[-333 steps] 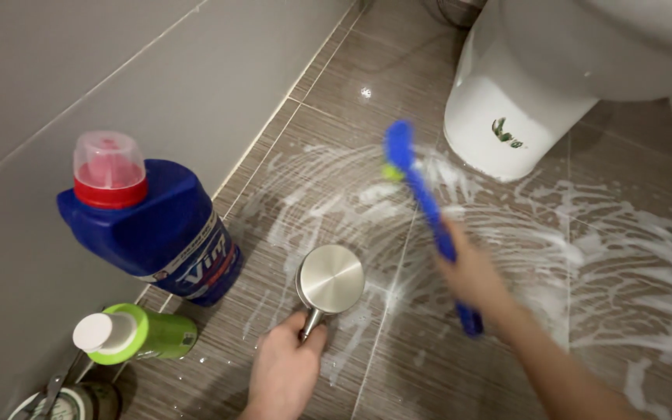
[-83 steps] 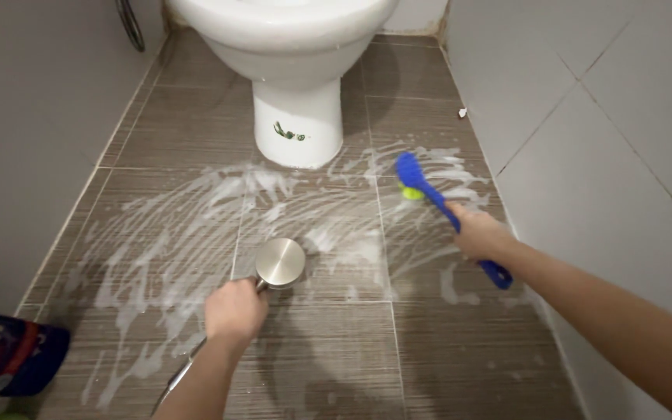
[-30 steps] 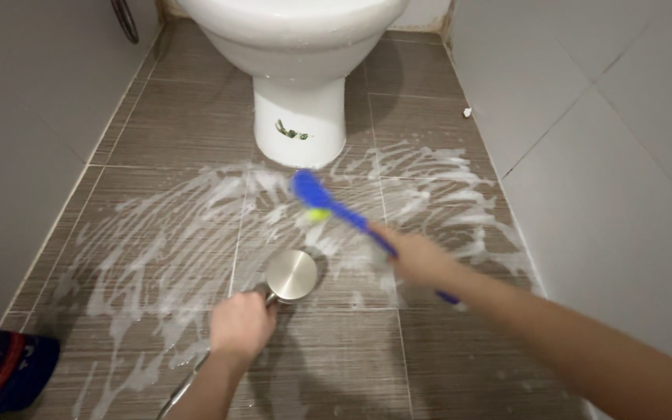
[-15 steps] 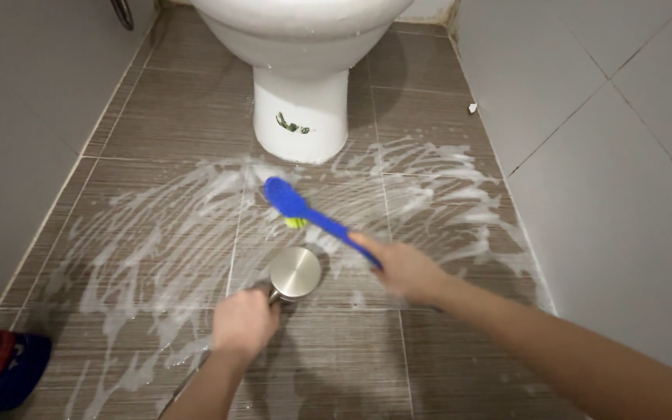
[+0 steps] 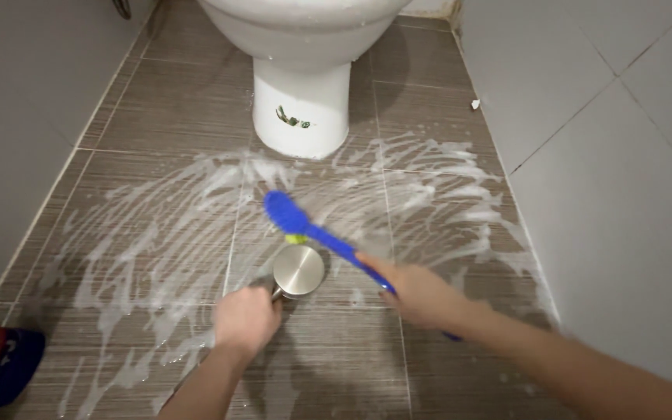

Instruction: The person scrubs a soapy tiled floor in a bathroom using a blue scrub brush while holding a small metal cup in the other hand. The scrubbing is focused on the area around the base of a white toilet.

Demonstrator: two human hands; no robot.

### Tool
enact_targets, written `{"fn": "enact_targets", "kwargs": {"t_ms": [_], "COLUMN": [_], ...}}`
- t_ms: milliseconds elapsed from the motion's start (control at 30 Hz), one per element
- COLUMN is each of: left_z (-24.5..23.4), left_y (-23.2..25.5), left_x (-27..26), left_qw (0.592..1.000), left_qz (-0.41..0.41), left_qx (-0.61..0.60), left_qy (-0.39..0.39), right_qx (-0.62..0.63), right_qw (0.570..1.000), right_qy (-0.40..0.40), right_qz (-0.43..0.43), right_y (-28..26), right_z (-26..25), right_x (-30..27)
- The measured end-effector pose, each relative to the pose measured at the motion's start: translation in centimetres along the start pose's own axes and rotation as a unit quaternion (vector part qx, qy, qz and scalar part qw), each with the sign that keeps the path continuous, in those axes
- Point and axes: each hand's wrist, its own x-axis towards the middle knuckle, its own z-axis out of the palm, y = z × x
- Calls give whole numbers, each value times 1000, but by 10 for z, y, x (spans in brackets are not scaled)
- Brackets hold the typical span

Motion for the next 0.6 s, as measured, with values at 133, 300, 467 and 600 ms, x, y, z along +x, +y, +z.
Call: {"fn": "enact_targets", "kwargs": {"t_ms": [133,300,467,600], "left_z": [3,-2,-11,-10], "left_y": [-1,-5,-3,4], "left_x": [-4,-11,-11,-5], "left_qw": [1000,1000,1000,1000], "left_qz": [27,30,27,13], "left_qx": [0,-6,2,-2], "left_qy": [7,-4,10,-3], "right_qx": [27,69,83,-18], "right_qw": [991,950,969,988], "right_qy": [-30,44,11,-54], "right_qz": [127,301,234,142], "right_y": [-1,49,33,26], "right_z": [-32,-55,-18,4], "right_x": [-8,-8,-45,-76]}}
